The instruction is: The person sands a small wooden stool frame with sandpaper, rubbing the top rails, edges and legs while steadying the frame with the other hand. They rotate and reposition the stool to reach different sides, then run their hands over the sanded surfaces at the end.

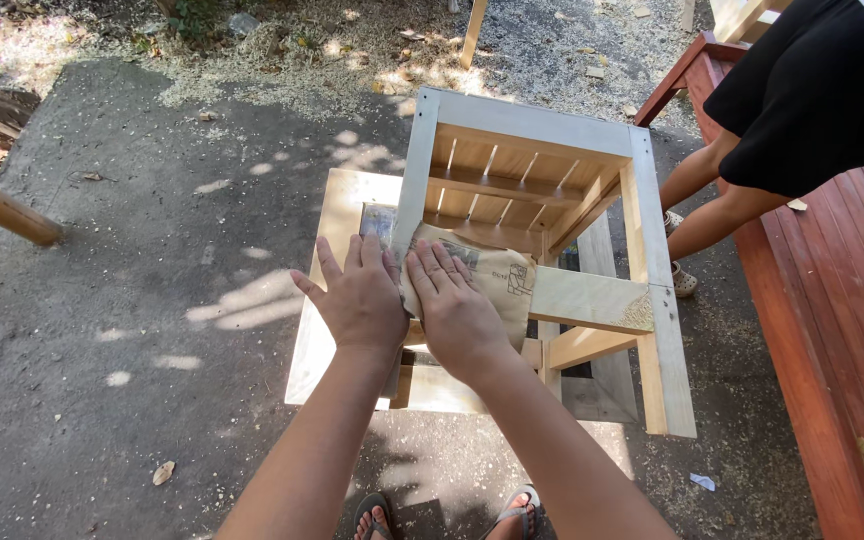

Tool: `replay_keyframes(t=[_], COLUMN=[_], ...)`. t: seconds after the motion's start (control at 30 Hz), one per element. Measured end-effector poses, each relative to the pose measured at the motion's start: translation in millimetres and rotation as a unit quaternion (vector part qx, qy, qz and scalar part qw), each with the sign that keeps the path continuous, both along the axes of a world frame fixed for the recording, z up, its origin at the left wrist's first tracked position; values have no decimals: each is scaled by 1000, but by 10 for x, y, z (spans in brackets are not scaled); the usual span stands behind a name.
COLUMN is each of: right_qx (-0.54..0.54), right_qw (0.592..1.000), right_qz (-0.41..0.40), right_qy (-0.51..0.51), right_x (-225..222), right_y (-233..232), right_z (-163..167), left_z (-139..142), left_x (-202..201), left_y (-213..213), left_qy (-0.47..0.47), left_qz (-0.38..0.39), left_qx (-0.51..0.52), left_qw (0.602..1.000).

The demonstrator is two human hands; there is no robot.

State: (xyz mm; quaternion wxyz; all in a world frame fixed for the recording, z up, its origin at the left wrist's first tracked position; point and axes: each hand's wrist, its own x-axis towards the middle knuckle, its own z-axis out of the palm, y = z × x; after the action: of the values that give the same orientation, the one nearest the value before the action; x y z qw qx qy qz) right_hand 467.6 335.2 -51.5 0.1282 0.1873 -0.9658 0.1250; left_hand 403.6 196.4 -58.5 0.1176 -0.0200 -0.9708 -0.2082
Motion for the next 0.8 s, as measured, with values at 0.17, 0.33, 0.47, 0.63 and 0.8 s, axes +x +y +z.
replay_keyframes(t=[0.17,0.33,0.47,0.63,0.8], right_qx=[87,138,136,176,153], right_qw=[996,990,990,982,988], right_qz=[6,-36,-27,-57,-19], right_qy=[31,-5,22,-38,15], right_x=[72,-14,2,38,-15], right_y=[-15,-16,-18,6,43], right_z=[74,23,-42,-3,31], left_z=[4,21,17,-5,11], left_x=[20,28,24,16,18], left_y=[-1,-2,6,14,35], left_qy=[9,-7,-6,13,0], left_qz=[3,-2,5,1,5], left_qx=[26,31,41,38,50], left_qw=[1000,999,999,999,999])
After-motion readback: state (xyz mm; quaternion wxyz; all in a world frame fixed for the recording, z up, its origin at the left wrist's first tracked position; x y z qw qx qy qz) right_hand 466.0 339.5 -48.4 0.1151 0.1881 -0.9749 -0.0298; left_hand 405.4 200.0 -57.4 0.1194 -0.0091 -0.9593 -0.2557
